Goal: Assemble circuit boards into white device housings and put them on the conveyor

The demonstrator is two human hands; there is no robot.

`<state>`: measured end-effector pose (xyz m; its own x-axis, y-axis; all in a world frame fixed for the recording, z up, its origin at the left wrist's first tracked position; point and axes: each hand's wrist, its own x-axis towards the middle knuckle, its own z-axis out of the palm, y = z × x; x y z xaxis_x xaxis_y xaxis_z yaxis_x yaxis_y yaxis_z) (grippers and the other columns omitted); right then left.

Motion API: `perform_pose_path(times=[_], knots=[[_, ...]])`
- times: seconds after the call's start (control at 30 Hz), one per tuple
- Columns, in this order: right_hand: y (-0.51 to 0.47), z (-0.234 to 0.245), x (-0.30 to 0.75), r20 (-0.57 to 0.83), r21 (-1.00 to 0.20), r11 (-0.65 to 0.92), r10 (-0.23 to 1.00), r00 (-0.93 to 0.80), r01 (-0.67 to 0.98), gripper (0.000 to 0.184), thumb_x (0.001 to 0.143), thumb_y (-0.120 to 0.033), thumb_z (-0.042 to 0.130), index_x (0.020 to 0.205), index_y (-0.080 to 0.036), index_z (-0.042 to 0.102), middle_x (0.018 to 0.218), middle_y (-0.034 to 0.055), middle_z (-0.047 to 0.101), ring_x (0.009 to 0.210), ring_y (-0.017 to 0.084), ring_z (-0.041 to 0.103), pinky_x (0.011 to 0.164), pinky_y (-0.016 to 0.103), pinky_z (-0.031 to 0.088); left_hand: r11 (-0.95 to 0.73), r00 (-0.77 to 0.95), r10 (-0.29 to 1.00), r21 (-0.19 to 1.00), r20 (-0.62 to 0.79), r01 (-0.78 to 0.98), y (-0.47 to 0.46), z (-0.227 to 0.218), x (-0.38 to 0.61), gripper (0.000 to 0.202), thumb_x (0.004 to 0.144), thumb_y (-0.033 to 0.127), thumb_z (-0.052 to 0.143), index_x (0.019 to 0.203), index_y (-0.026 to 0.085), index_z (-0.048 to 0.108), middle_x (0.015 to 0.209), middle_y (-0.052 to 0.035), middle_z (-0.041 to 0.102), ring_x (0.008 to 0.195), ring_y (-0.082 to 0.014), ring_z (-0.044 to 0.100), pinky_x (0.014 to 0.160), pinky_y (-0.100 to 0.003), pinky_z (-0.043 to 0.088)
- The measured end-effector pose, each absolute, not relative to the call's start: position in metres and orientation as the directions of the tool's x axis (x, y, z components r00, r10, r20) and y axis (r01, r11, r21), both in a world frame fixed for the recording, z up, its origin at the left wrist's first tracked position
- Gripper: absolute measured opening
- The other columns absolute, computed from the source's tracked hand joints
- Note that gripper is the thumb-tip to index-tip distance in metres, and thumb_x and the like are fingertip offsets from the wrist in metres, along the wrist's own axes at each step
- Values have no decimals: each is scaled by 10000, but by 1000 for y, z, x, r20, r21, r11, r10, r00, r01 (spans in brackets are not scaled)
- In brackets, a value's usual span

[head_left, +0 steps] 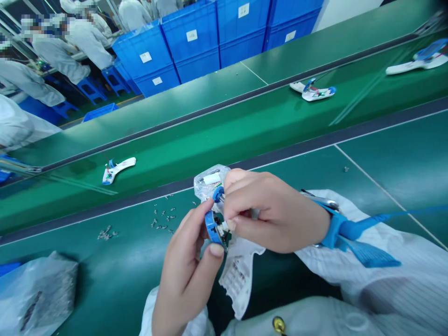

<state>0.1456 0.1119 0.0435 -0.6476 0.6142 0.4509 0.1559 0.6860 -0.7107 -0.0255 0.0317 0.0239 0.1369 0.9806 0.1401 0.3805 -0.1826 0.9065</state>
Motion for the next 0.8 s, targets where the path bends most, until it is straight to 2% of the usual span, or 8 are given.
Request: perform_pose_path(times=[0.13,0.3,0.5,0.57,0.63,0.73,0.8], knots=[[112,43,143,437,-727,673,606,-665,136,274,746,-100,413,485,-173,458,450,-25,440,523,96,361,632,266,338,-161,111,986,915,128,369,30,23,-25,437,902,259,484,1310,409,441,1288,34,535,1094,-169,534,802,-191,455],[111,42,143,430,-731,670,599,-675,128,268,737,-102,407,488,-170,481,449,-26,456,517,96,357,640,272,337,-172,128,983,884,129,434,31,24,-26,443,890,294,504,1311,410,429,1303,24,529,1112,-206,530,735,-231,479],[109,40,143,411,-703,685,610,-677,190,245,706,-91,406,476,-160,455,467,-17,464,542,102,366,634,275,321,-215,156,976,742,150,635,27,27,-17,510,917,309,414,1396,349,244,1355,-47,464,1147,-244,518,819,-323,476],[108,40,142,404,-706,684,602,-689,183,245,701,-89,409,467,-158,428,468,-19,455,541,99,363,638,274,319,-208,160,978,707,135,676,26,27,-11,551,897,322,434,1395,307,197,1303,-90,502,1053,-252,585,768,-342,495],[107,39,142,399,-711,680,597,-696,176,244,697,-86,405,463,-156,396,465,-22,428,534,95,346,631,270,315,-179,142,984,666,110,724,24,27,-4,536,869,306,464,1346,271,221,1178,-108,578,893,-245,649,668,-338,510],[106,38,142,381,-709,680,593,-709,187,230,683,-74,393,472,-157,354,470,-22,381,533,95,329,612,262,307,-102,60,994,562,94,821,23,25,4,400,844,244,451,1218,242,306,959,-91,640,681,-242,663,524,-323,485],[106,37,141,354,-697,684,589,-727,215,227,684,-74,390,477,-158,347,479,-17,377,541,98,338,608,259,309,-82,34,994,477,108,875,24,23,7,372,829,224,443,1179,216,316,868,-91,642,615,-258,650,471,-321,456]])
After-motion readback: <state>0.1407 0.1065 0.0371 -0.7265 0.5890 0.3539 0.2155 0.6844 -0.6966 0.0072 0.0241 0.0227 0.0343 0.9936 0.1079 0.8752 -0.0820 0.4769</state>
